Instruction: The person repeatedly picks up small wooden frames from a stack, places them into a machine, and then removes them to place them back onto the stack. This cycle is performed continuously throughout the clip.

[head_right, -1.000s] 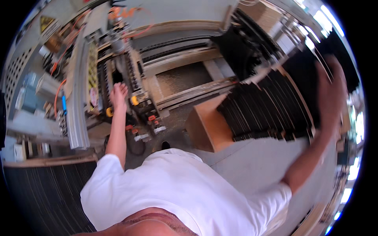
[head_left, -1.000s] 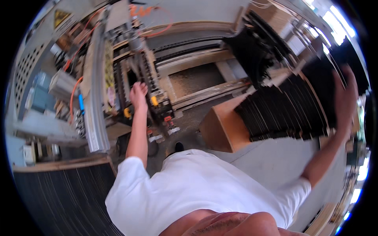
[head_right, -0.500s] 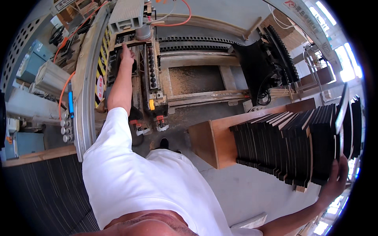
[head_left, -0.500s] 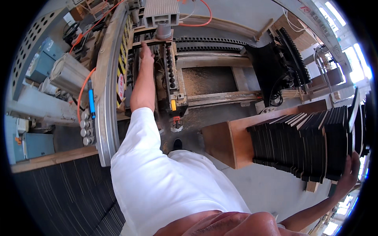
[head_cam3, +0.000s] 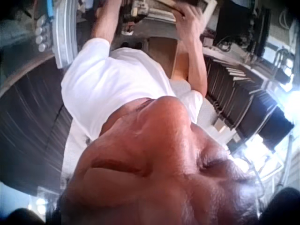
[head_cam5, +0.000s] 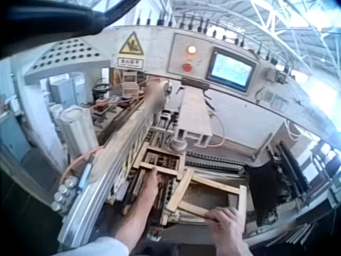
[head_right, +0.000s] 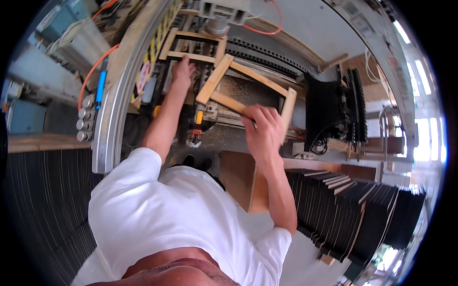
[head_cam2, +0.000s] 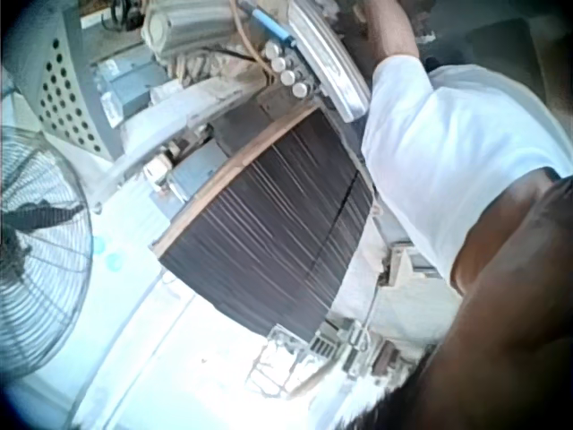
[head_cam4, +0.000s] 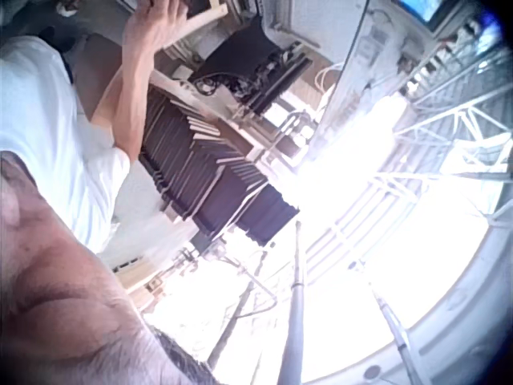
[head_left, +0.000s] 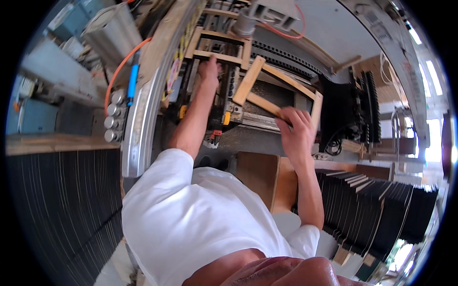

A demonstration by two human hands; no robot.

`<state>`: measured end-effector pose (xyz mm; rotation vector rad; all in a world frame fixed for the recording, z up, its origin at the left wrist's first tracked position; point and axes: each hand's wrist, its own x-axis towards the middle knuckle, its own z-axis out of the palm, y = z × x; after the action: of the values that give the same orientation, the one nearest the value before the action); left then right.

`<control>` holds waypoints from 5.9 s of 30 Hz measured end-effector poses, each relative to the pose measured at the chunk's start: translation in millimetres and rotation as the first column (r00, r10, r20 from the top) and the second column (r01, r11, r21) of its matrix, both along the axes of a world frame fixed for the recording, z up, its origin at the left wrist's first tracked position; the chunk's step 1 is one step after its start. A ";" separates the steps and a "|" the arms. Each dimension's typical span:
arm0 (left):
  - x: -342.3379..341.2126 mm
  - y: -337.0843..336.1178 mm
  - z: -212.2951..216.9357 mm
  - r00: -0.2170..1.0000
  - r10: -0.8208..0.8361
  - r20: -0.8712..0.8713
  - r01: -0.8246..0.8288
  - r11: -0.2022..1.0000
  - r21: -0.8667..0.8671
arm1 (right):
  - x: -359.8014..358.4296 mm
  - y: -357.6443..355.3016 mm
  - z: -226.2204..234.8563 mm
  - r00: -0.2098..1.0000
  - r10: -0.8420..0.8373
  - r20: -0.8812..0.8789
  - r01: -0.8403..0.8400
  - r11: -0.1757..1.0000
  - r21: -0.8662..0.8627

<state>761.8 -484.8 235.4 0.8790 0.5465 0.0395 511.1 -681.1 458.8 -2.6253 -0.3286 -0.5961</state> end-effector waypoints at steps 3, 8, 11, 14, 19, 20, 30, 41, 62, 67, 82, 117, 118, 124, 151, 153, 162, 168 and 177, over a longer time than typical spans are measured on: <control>-58.8 19.3 -3.5 0.994 -0.107 0.024 0.101 0.978 0.181 | 64.5 23.7 -50.3 0.993 0.114 0.006 -0.114 0.993 0.026; -119.4 29.7 10.7 0.947 -0.165 0.277 0.197 0.976 -0.091 | 137.4 73.9 -113.7 0.971 0.237 -0.019 -0.237 0.971 0.019; -115.1 37.7 -6.9 0.929 -0.154 0.338 0.229 0.953 -0.196 | 154.3 91.1 -127.1 0.944 0.327 -0.030 -0.328 0.944 -0.043; -110.0 35.4 -8.5 0.938 -0.091 0.336 0.201 0.929 -0.312 | 168.2 88.8 -137.1 0.897 0.434 -0.081 -0.435 0.900 0.011; -126.4 23.2 2.8 0.977 0.022 0.211 0.028 0.973 -0.231 | 196.4 82.6 -149.1 0.900 0.435 -0.029 -0.433 0.900 0.042; -142.3 21.7 10.7 0.983 0.039 0.180 -0.005 0.983 -0.186 | 204.9 84.6 -149.2 0.903 0.427 -0.047 -0.426 0.904 0.037; -339.0 53.4 34.5 0.996 0.051 0.073 -0.047 0.997 -0.057 | 275.7 108.9 -164.2 0.889 0.449 -0.084 -0.457 0.872 -0.176; -419.8 110.0 6.4 0.996 0.093 -0.015 -0.093 0.995 0.035 | 318.9 147.1 -148.1 0.946 0.324 -0.012 -0.245 0.690 -0.681; -431.8 126.7 -65.5 0.939 0.296 -0.174 -0.273 0.951 0.145 | 438.1 162.2 -139.5 0.928 0.254 -0.272 -0.371 0.689 -0.622; -426.8 111.3 -70.3 0.914 0.343 -0.218 -0.315 0.937 0.152 | 440.6 163.4 -138.2 0.910 0.306 -0.279 -0.414 0.688 -0.596; -421.9 80.2 -71.7 0.873 0.396 -0.284 -0.337 0.912 0.233 | 447.1 171.7 -136.2 0.887 0.308 -0.345 -0.460 0.667 -0.586; -668.7 169.4 322.2 0.269 0.792 0.548 -0.669 -0.256 0.698 | 381.8 153.4 -80.1 0.944 0.304 -0.132 -0.329 0.815 -0.477; -696.1 192.8 337.2 0.286 0.754 0.591 -0.666 -0.287 0.689 | 384.7 144.6 -77.9 0.935 0.351 -0.039 -0.342 0.872 -0.351; -852.8 360.6 453.6 0.217 0.758 0.615 -0.756 -0.269 0.597 | 217.7 149.9 -31.7 0.880 0.425 0.213 -0.475 0.806 0.353; -823.7 440.9 199.1 0.441 0.688 0.576 -0.602 -0.250 0.759 | -158.7 45.5 54.7 0.847 0.484 0.219 -0.468 0.875 -0.126; -801.9 378.8 75.6 0.599 0.717 0.355 -0.451 -0.064 0.890 | -180.6 -3.4 93.9 0.848 0.372 0.377 -0.298 0.924 -0.242; -633.6 161.4 -239.1 0.788 -0.162 -0.594 0.616 0.207 0.760 | -280.9 -172.4 231.1 0.706 -0.303 0.640 0.627 0.687 -0.366; -466.0 103.3 -116.2 0.909 -0.378 -0.176 0.413 0.763 0.496 | -360.6 -324.0 221.5 0.701 -0.660 0.270 0.713 0.657 -0.247; -306.6 59.0 18.2 0.938 -0.337 0.084 0.232 0.788 0.570 | -358.2 -297.1 218.3 0.652 -0.687 0.321 0.729 0.684 -0.019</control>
<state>455.1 -425.8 253.6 1.5091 0.2160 0.0002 152.9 -978.2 677.1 -2.7485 0.6677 -1.2601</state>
